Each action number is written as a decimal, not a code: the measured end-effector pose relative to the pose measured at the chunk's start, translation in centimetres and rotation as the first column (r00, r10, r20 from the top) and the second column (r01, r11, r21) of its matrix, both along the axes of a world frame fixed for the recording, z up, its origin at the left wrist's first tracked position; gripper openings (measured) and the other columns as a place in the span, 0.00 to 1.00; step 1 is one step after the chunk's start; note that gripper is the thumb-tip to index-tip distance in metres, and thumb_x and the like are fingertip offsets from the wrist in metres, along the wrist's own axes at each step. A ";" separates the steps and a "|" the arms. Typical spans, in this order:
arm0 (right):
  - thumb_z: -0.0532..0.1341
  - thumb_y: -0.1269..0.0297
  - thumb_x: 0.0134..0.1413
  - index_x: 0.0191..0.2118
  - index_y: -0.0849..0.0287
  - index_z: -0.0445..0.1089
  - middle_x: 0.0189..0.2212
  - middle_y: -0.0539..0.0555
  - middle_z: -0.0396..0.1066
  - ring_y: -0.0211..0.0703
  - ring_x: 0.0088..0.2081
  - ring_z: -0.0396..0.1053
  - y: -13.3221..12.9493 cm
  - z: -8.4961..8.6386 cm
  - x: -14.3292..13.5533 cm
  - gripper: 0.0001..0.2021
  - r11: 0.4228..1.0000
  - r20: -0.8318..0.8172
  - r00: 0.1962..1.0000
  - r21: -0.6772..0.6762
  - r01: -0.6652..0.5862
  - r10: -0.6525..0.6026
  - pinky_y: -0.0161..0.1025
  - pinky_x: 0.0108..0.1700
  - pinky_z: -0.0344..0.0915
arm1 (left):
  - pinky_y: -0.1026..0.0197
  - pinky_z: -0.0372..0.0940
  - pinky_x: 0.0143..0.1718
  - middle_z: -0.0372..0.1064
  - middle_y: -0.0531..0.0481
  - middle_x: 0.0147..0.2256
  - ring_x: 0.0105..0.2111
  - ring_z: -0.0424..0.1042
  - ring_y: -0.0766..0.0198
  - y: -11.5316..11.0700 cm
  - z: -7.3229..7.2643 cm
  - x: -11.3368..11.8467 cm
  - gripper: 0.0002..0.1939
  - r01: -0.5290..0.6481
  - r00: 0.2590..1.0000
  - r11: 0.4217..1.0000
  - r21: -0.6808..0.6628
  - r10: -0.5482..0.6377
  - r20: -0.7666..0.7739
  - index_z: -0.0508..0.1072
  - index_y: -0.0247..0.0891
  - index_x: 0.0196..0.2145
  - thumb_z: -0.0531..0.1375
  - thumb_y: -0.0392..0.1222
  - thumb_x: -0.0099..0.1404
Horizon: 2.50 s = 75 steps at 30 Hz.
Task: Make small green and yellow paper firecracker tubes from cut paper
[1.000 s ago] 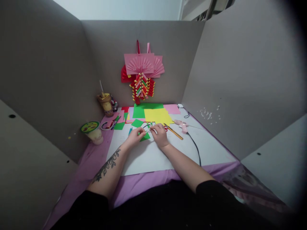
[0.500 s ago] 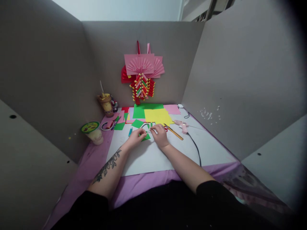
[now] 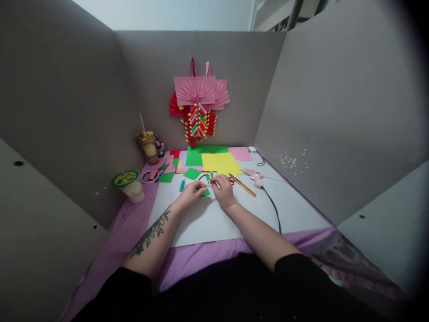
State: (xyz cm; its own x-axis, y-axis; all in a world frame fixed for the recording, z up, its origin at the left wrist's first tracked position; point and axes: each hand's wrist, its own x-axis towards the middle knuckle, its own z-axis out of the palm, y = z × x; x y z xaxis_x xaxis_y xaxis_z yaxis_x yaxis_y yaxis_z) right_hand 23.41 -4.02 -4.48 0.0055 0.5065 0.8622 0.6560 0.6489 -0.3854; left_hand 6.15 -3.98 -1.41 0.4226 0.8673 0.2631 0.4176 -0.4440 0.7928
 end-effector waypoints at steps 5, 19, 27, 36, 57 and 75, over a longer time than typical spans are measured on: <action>0.56 0.74 0.54 0.31 0.57 0.67 0.29 0.53 0.67 0.45 0.35 0.65 -0.1 0.0 0.0 0.06 0.999 -0.030 1.000 -0.044 -0.013 0.011 0.42 0.40 0.64 | 0.64 0.58 0.31 0.66 0.53 0.26 0.26 0.62 0.67 0.0 0.0 0.0 0.10 0.005 1.000 1.000 0.000 -0.005 -0.002 0.68 0.37 0.29 0.57 0.47 0.58; 0.56 0.76 0.51 0.27 0.55 0.64 0.26 0.51 0.67 0.45 0.34 0.65 -0.4 0.4 -0.1 0.08 0.999 0.000 1.000 0.030 -0.023 0.023 0.43 0.41 0.64 | 0.64 0.59 0.32 0.66 0.54 0.26 0.26 0.62 0.67 -0.2 0.3 0.2 0.08 0.019 1.000 1.000 -0.013 -0.019 -0.004 0.69 0.36 0.28 0.57 0.44 0.58; 0.57 0.73 0.52 0.33 0.56 0.66 0.30 0.53 0.69 0.45 0.35 0.65 -0.1 -0.1 0.0 0.05 1.000 -0.020 1.000 0.008 0.009 -0.009 0.43 0.39 0.64 | 0.63 0.58 0.31 0.66 0.54 0.25 0.27 0.62 0.67 -0.3 0.3 0.3 0.08 0.038 0.999 0.999 -0.019 -0.038 0.020 0.68 0.36 0.29 0.57 0.45 0.58; 0.56 0.75 0.50 0.29 0.55 0.63 0.27 0.52 0.66 0.45 0.34 0.65 -0.2 0.0 0.0 0.06 1.000 -0.042 0.999 -0.010 0.005 -0.006 0.43 0.40 0.64 | 0.63 0.59 0.31 0.66 0.53 0.25 0.27 0.62 0.66 -0.2 0.1 0.4 0.08 0.030 0.999 0.999 -0.021 -0.030 0.018 0.69 0.36 0.28 0.57 0.44 0.58; 0.56 0.73 0.50 0.37 0.56 0.64 0.32 0.53 0.66 0.44 0.33 0.64 0.0 -0.4 0.0 0.07 0.999 -0.095 0.995 -0.038 0.014 -0.017 0.42 0.37 0.65 | 0.64 0.57 0.30 0.64 0.55 0.24 0.26 0.61 0.67 -0.3 0.0 0.4 0.09 0.004 1.000 1.000 -0.026 -0.003 0.031 0.68 0.36 0.29 0.57 0.46 0.58; 0.55 0.68 0.59 0.32 0.57 0.66 0.33 0.56 0.65 0.47 0.39 0.65 -0.5 0.5 0.3 0.05 0.998 -0.067 0.997 -0.041 -0.046 0.043 0.44 0.41 0.66 | 0.63 0.61 0.32 0.71 0.51 0.29 0.29 0.68 0.64 0.5 -0.8 0.2 0.08 -0.201 0.978 0.977 0.073 0.196 0.070 0.70 0.37 0.31 0.57 0.44 0.61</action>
